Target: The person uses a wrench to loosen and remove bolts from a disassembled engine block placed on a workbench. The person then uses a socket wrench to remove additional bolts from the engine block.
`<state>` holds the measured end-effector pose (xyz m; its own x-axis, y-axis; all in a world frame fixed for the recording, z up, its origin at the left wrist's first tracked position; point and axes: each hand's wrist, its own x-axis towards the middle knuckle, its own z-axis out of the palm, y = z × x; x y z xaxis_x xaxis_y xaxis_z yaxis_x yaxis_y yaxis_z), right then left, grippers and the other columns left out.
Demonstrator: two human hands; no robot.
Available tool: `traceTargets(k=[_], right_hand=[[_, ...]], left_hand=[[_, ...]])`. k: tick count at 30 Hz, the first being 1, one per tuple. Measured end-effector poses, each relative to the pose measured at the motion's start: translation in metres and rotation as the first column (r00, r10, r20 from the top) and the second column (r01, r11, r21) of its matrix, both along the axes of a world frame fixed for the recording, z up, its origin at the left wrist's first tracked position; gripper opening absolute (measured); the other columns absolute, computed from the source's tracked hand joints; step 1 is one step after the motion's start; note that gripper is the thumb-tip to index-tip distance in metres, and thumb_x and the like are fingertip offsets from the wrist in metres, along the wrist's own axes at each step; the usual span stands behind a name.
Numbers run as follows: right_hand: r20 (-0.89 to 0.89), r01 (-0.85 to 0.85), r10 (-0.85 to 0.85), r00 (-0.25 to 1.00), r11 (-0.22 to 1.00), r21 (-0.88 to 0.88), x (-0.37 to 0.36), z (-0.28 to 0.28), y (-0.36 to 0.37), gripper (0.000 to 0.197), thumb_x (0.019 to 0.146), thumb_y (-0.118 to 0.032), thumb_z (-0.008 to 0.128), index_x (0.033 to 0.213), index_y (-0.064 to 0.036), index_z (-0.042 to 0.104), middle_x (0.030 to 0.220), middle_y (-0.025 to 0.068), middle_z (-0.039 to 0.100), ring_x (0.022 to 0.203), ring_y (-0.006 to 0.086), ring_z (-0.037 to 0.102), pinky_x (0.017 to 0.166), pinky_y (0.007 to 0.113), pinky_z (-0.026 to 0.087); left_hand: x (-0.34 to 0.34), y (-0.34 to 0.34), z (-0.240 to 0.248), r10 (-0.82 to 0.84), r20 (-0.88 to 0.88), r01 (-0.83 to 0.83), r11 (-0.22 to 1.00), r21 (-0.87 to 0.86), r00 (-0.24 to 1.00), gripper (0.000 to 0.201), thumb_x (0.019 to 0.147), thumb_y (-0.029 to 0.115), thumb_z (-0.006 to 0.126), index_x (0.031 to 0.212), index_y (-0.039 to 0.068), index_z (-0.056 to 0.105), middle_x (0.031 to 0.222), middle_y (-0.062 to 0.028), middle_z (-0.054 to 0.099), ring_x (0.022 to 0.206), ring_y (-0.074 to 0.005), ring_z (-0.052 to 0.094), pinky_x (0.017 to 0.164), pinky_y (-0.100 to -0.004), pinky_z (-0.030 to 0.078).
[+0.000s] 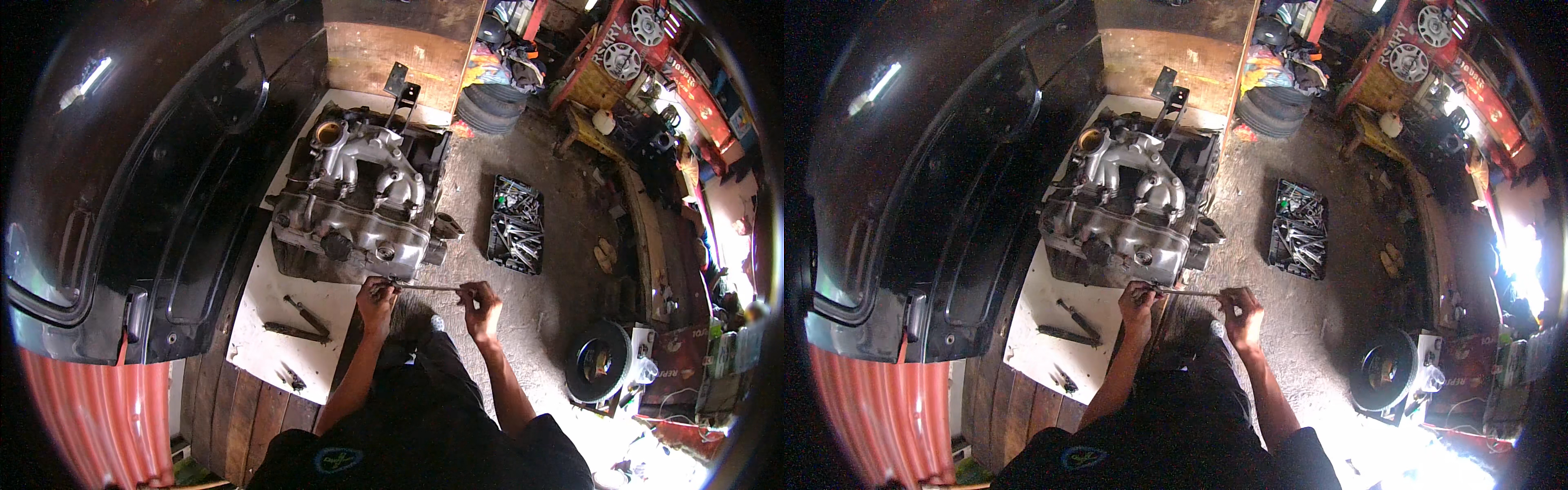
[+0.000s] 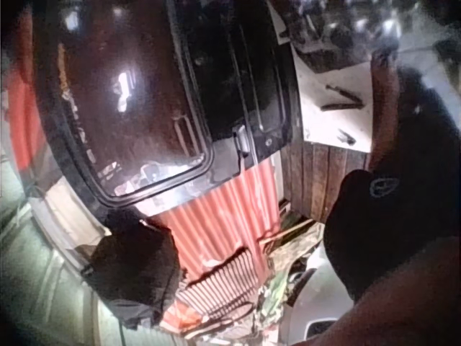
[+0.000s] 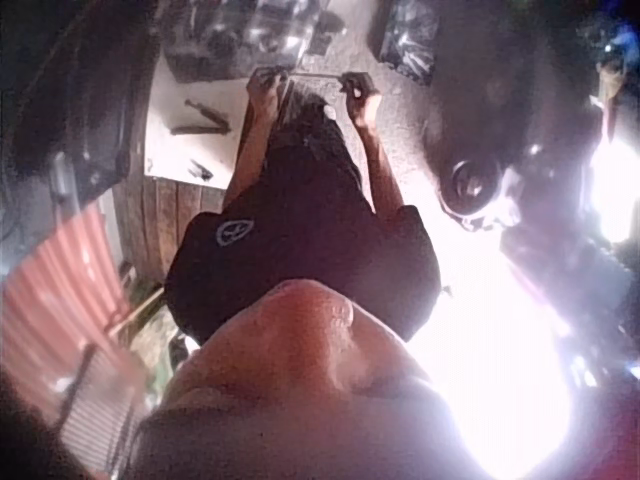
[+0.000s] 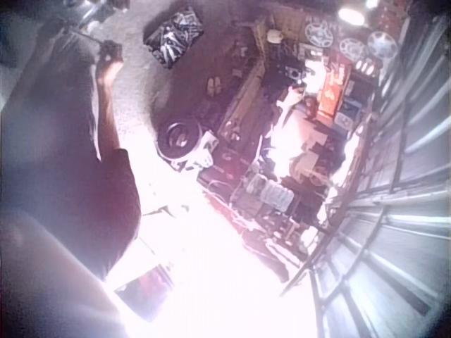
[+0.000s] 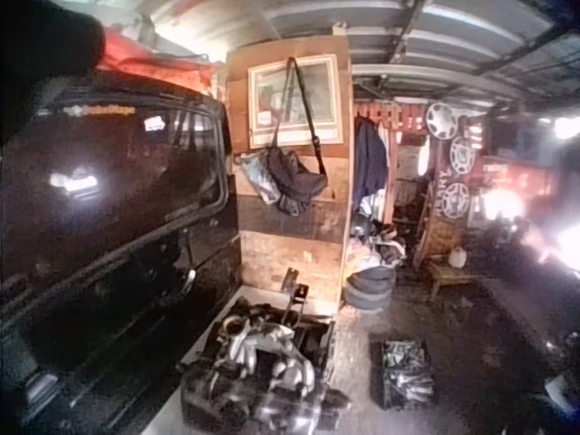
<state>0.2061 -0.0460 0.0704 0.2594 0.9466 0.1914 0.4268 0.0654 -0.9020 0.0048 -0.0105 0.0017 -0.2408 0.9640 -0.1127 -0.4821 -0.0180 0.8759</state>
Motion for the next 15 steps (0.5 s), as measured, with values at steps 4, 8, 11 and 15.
traceTargets(k=[4, 8, 11, 15], right_hand=[[0.146, -0.235, 0.205, 0.968, 0.943, 0.234, -0.033, 0.045, 0.039, 0.021, 0.077, 0.012, 0.064, 0.095, 0.0022, 0.062, 0.09, 0.0139, 0.066, 0.078, 0.0237, 0.068, 0.065, 0.031, 0.056], [0.26, -0.444, 0.393, 0.882, 0.879, 0.177, -0.076, 0.068, 0.05, 0.023, 0.078, 0.005, 0.065, 0.099, -0.0016, 0.063, 0.091, 0.0146, 0.065, 0.085, 0.0316, 0.066, 0.072, 0.037, 0.052], [0.253, -0.472, 0.411, 0.876, 0.838, 0.272, -0.082, 0.073, 0.033, 0.02, 0.076, 0.003, 0.067, 0.096, -0.0004, 0.063, 0.088, 0.0146, 0.065, 0.081, 0.0328, 0.064, 0.071, 0.037, 0.051], [0.167, -0.331, 0.295, 0.941, 0.904, 0.269, -0.058, 0.049, -0.006, 0.016, 0.075, 0.005, 0.067, 0.089, -0.0005, 0.064, 0.085, 0.0136, 0.064, 0.078, 0.0294, 0.064, 0.069, 0.035, 0.052]], left_hand=[[0.001, 0.002, -0.007, -0.066, 0.11, 0.065, 0.998, 0.017, 0.992, 0.013, 0.085, -0.003, 0.061, 0.095, 0.0, 0.054, 0.085, -0.0112, 0.061, 0.07, -0.0225, 0.063, 0.071, -0.0367, 0.057], [-0.005, -0.002, -0.008, -0.124, 0.25, 0.141, 0.989, -0.054, 0.96, 0.017, 0.087, 0.004, 0.062, 0.102, 0.001, 0.054, 0.094, -0.0106, 0.06, 0.082, -0.0226, 0.062, 0.083, -0.0418, 0.055], [-0.014, -0.007, -0.019, -0.145, 0.294, 0.177, 0.981, -0.084, 0.945, 0.018, 0.088, 0.004, 0.061, 0.104, 0.0, 0.054, 0.1, -0.01, 0.059, 0.092, -0.0221, 0.06, 0.089, -0.0447, 0.052], [-0.021, -0.012, -0.017, -0.144, 0.27, 0.171, 0.982, -0.079, 0.952, 0.016, 0.088, 0.0, 0.059, 0.104, -0.001, 0.055, 0.098, -0.0104, 0.059, 0.09, -0.0224, 0.061, 0.088, -0.0443, 0.053]])
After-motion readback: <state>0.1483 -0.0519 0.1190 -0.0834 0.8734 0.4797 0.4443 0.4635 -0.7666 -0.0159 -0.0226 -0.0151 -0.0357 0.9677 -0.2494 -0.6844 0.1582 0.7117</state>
